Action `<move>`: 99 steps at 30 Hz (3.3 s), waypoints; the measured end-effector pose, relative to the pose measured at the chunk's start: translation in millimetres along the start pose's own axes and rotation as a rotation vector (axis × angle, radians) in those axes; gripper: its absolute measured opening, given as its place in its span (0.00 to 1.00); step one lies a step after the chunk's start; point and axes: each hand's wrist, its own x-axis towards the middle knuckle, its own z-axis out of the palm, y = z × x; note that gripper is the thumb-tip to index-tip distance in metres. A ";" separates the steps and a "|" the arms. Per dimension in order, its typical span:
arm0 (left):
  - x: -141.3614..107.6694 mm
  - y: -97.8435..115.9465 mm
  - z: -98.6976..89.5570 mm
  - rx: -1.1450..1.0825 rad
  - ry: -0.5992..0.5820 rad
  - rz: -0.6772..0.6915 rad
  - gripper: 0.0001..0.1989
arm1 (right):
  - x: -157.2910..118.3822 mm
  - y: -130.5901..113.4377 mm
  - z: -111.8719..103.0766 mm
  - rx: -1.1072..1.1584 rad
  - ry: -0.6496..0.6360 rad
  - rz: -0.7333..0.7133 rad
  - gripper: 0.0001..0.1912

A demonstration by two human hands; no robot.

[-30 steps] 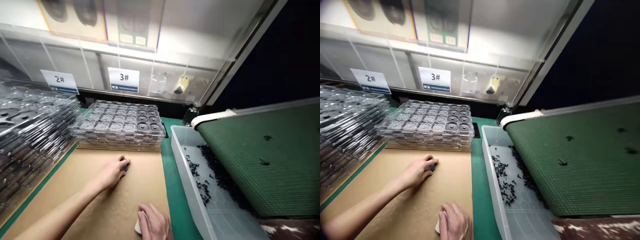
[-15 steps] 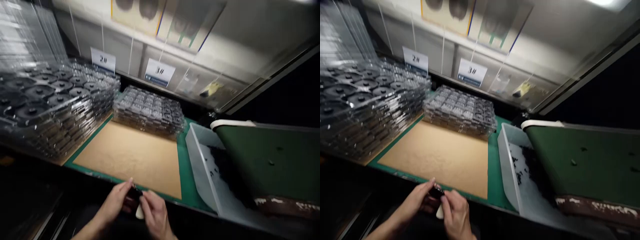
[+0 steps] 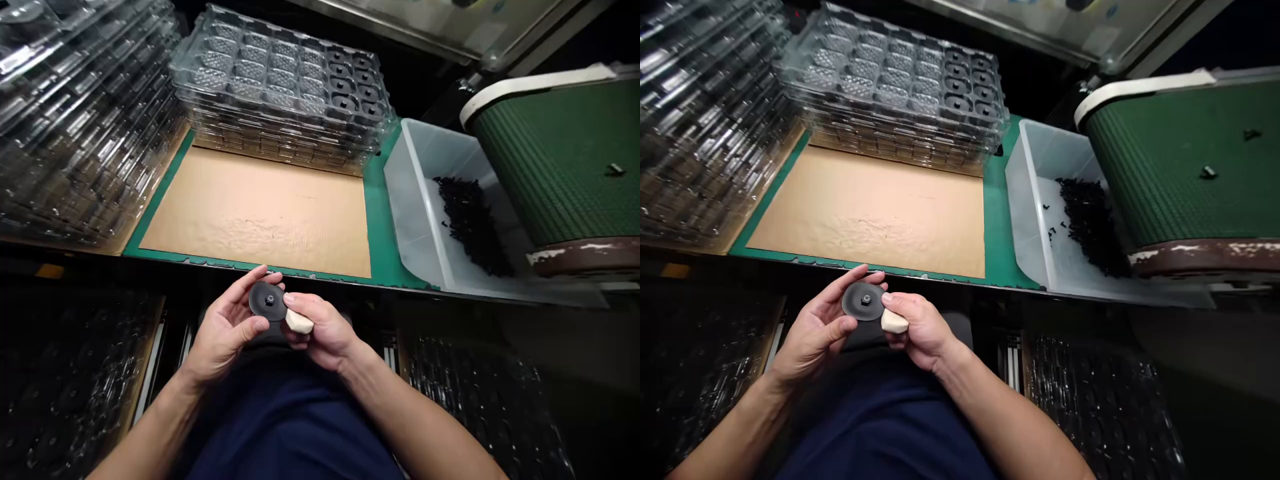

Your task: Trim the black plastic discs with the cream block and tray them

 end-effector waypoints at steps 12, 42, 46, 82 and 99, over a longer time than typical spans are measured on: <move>13.3 -1.3 26.7 -0.096 0.076 -0.051 0.28 | -19.4 -30.5 -31.8 -0.420 0.319 -0.549 0.22; 17.3 15.7 44.2 -0.039 0.032 0.040 0.28 | -37.1 -50.9 -16.3 -1.020 0.196 -1.016 0.06; 17.1 14.8 43.2 -0.037 0.038 0.045 0.28 | -35.9 -49.6 -15.4 -1.044 0.239 -1.023 0.06; 11.8 9.5 46.9 -0.124 0.123 -0.054 0.22 | -31.1 -58.9 -26.9 -1.127 0.185 -0.819 0.07; 19.1 8.5 50.5 -0.133 0.151 -0.176 0.18 | -38.7 -50.6 -22.5 -1.326 0.212 -0.803 0.12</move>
